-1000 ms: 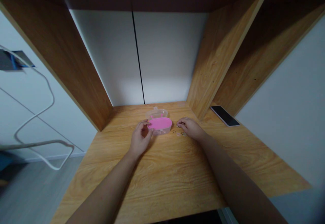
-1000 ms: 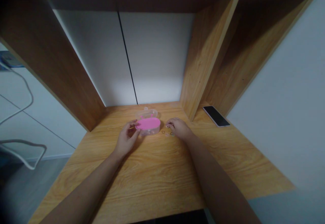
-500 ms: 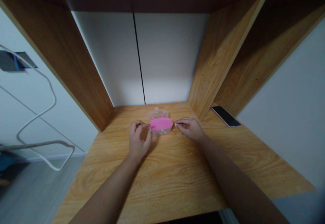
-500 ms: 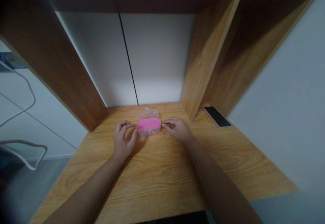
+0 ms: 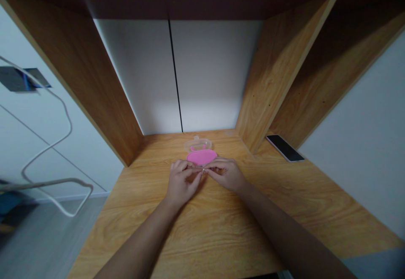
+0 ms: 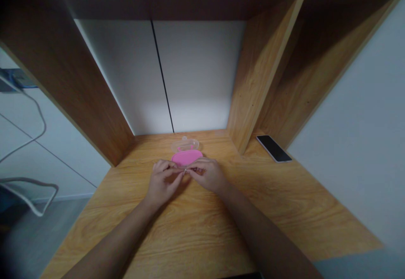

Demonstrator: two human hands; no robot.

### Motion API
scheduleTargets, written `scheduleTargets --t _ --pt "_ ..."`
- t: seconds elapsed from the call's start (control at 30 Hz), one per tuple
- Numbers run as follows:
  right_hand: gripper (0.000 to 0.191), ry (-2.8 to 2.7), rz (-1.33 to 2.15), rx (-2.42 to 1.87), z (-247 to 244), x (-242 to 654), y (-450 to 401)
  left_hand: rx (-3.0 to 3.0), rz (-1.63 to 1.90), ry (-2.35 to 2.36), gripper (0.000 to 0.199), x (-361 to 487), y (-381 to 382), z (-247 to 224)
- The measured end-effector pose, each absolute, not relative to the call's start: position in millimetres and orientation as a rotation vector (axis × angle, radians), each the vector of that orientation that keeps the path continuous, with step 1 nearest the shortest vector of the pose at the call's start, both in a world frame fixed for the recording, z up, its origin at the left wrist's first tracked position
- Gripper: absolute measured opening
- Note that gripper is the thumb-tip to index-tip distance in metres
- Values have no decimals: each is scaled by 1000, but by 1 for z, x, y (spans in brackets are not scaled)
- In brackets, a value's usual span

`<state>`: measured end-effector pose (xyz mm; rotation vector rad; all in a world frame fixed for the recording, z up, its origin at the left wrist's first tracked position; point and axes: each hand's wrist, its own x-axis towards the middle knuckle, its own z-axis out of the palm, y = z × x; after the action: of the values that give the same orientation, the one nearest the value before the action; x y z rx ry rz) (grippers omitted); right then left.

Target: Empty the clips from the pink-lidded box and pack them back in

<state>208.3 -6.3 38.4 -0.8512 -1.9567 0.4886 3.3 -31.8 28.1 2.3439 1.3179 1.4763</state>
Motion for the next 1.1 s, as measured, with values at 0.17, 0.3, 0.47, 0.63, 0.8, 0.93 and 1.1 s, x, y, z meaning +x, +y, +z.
scheduleTargets --t 0.17,0.3,0.47,0.63,0.8,0.93,1.1 --pt "9 -1948 551 -866 43 208 -9 2304 1432 1338 7 6 -32 28" --pt "11 -1875 716 -959 38 207 -6 2275 1433 1334 6 6 -32 29" --pt "28 -1592 1112 -1020 29 204 1 2262 1476 1395 4 2 -30 28" --pt "37 -1491 1265 -1197 35 205 2 2261 1459 1467 5 0 -29 27" --pt "36 -1503 1283 -1191 35 206 2 2262 1441 1491 5 0 -27 25" --pt "33 -1519 1315 -1167 33 205 2 2260 1446 1509 5 1 -27 23" --pt "34 -1497 1304 -1184 33 203 1 2263 1392 1517 5 2 -29 26"
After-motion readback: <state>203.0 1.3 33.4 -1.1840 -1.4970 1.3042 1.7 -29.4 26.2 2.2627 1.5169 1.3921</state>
